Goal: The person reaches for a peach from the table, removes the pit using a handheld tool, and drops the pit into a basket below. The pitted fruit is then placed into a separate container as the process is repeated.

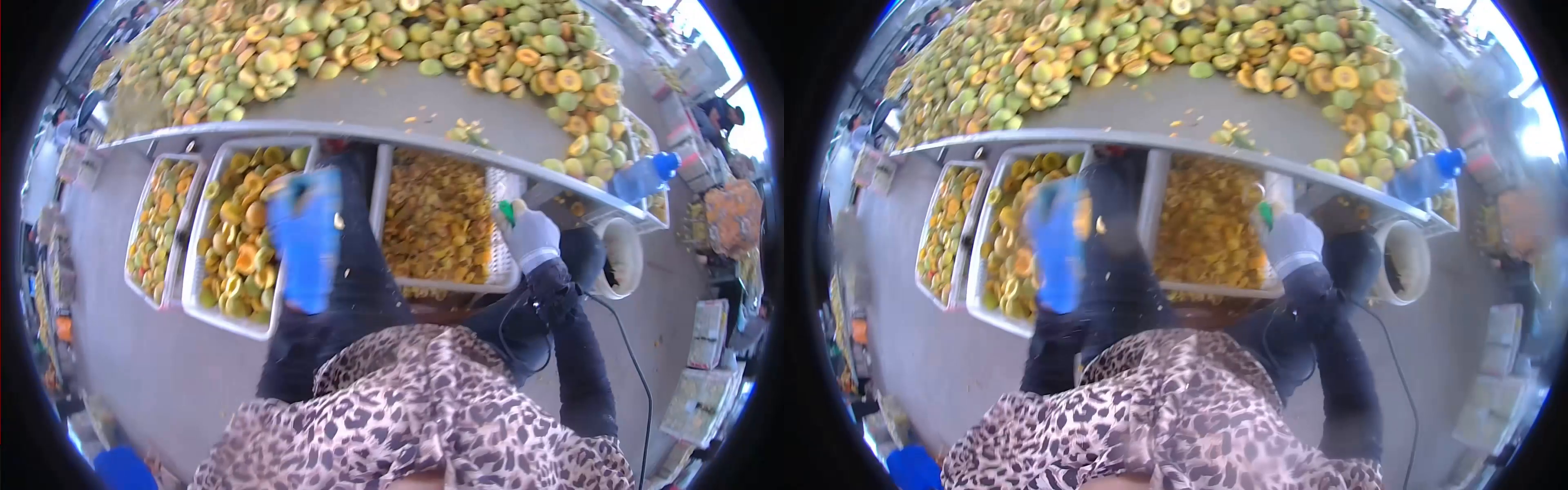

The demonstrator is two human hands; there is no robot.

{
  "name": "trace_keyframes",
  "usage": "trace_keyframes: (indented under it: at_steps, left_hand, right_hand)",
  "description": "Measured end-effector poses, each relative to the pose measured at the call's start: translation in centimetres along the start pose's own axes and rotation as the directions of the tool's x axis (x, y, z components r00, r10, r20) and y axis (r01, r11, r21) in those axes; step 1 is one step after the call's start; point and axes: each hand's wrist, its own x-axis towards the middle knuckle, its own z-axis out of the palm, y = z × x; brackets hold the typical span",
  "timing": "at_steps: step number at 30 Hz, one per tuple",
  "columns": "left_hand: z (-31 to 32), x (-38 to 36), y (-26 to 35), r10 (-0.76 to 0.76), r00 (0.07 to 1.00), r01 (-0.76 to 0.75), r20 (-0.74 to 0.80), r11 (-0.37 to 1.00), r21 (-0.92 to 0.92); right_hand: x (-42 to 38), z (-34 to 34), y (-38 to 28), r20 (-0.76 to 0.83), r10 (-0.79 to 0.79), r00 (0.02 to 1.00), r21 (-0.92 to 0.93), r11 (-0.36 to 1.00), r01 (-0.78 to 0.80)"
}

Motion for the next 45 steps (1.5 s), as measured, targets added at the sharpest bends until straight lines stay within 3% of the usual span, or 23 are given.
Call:
trace_keyframes:
  at_steps: [1,3,4,5,6,8,12,15,17,21,24,26,27,29,32,34,36,37,38,40,41,44,45]
  left_hand:
    - [-2.0,1.2,0.1,-0.122,0.971,0.122,-0.206,0.993,-0.013]
    - [-2.5,1.6,-7.9,0.046,0.966,0.113,-0.254,0.809,0.576]
    - [-2.0,2.1,-6.4,0.048,0.966,0.108,-0.253,0.817,0.567]
    - [-1.2,2.4,-4.3,-0.101,0.972,0.131,-0.214,0.983,0.131]
    - [-0.3,2.9,-1.8,-0.219,0.969,0.17,-0.116,0.927,-0.334]
    - [1.9,4.1,2.3,-0.482,0.848,0.496,0.219,0.581,-0.645]
    - [7.4,4.8,3.4,-0.32,0.83,0.534,0.456,0.223,-0.816]
    - [8.1,5.9,3.4,-0.359,0.783,0.605,0.508,0.248,-0.756]
    - [8.4,6.1,2.3,-0.373,0.78,0.613,0.502,0.294,-0.734]
    - [8.8,6.0,1.9,-0.403,0.796,0.557,0.453,0.194,-0.807]
    - [9.8,5.9,3.5,-0.308,0.817,0.533,0.486,0.085,-0.842]
    - [10.8,5.9,5.0,-0.315,0.791,0.446,0.524,-0.289,-0.847]
    - [10.7,5.9,5.3,-0.311,0.793,0.449,0.524,-0.283,-0.847]
    - [10.6,5.9,5.9,-0.037,0.84,0.488,0.541,-0.385,-0.784]
    - [10.7,4.2,6.2,-0.115,0.805,0.495,0.582,-0.411,-0.765]
    - [10.1,3.5,6.1,0.06,0.763,0.554,0.643,-0.573,-0.604]
    - [8.6,3.1,6.8,-0.011,0.725,0.568,0.689,-0.557,-0.606]
    - [7.8,3.1,7.5,-0.086,0.86,0.497,0.504,-0.084,-0.863]
    - [7.3,2.9,8.2,-0.023,0.949,0.295,0.314,0.413,-0.861]
    - [7.6,2.6,7.6,-0.016,0.943,0.329,0.332,0.18,-0.927]
    - [7.0,2.3,8.2,-0.106,0.808,0.507,0.579,-0.377,-0.776]
    - [5.7,1.4,11.1,-0.124,0.836,0.5,0.535,-0.232,-0.834]
    - [5.8,1.3,11.5,-0.154,0.755,0.52,0.637,-0.45,-0.726]
  right_hand:
    - [0.3,-1.6,0.0,0.014,0.014,1.0,0.071,0.997,-0.015]
    - [3.0,-2.6,1.6,-0.112,0.018,0.994,0.127,0.992,-0.004]
    - [4.8,-3.1,2.1,-0.21,0.009,0.978,0.185,0.982,0.031]
    - [7.0,-4.0,2.0,-0.248,0.047,0.968,0.241,0.97,0.014]
    - [9.6,-4.2,2.2,-0.301,0.04,0.953,0.2,0.98,0.022]
    - [16.0,-3.4,2.8,-0.359,-0.049,0.932,0.164,0.98,0.115]
    - [26.5,-1.5,0.8,-0.224,-0.067,0.972,-0.031,0.998,0.062]
    - [31.6,1.4,-0.3,-0.058,-0.065,0.996,-0.178,0.983,0.054]
    - [32.6,3.0,-0.7,-0.159,-0.038,0.986,-0.105,0.994,0.022]
    - [30.7,0.2,-2.4,0.105,-0.011,0.994,0.058,0.998,0.005]
    - [24.9,-2.5,-5.2,0.054,-0.182,0.982,0.316,0.936,0.156]
    - [18.2,-5.0,-8.6,-0.004,-0.267,0.964,0.412,0.878,0.245]
    - [14.8,-5.8,-10.1,-0.05,-0.275,0.96,0.449,0.852,0.267]
    - [10.3,-5.3,-10.4,-0.262,-0.452,0.853,0.484,0.703,0.521]
    - [6.1,-6.3,-10.5,-0.264,-0.348,0.9,0.408,0.805,0.431]
    - [3.5,-7.4,-10.4,-0.233,-0.233,0.944,0.358,0.882,0.306]
    - [1.9,-6.9,-9.6,-0.466,-0.225,0.855,0.333,0.851,0.406]
    - [0.9,-7.3,-9.3,-0.515,-0.199,0.834,0.416,0.793,0.446]
    - [-0.1,-7.4,-8.7,-0.493,-0.227,0.84,0.435,0.772,0.464]
    - [-1.9,-7.3,-8.2,-0.368,-0.209,0.906,0.577,0.712,0.399]
    - [-2.6,-7.1,-7.9,-0.318,-0.229,0.92,0.602,0.701,0.383]
    - [-4.1,-6.4,-7.9,-0.339,-0.232,0.912,0.634,0.659,0.403]
    - [-4.5,-6.1,-7.9,-0.4,-0.223,0.889,0.635,0.632,0.444]
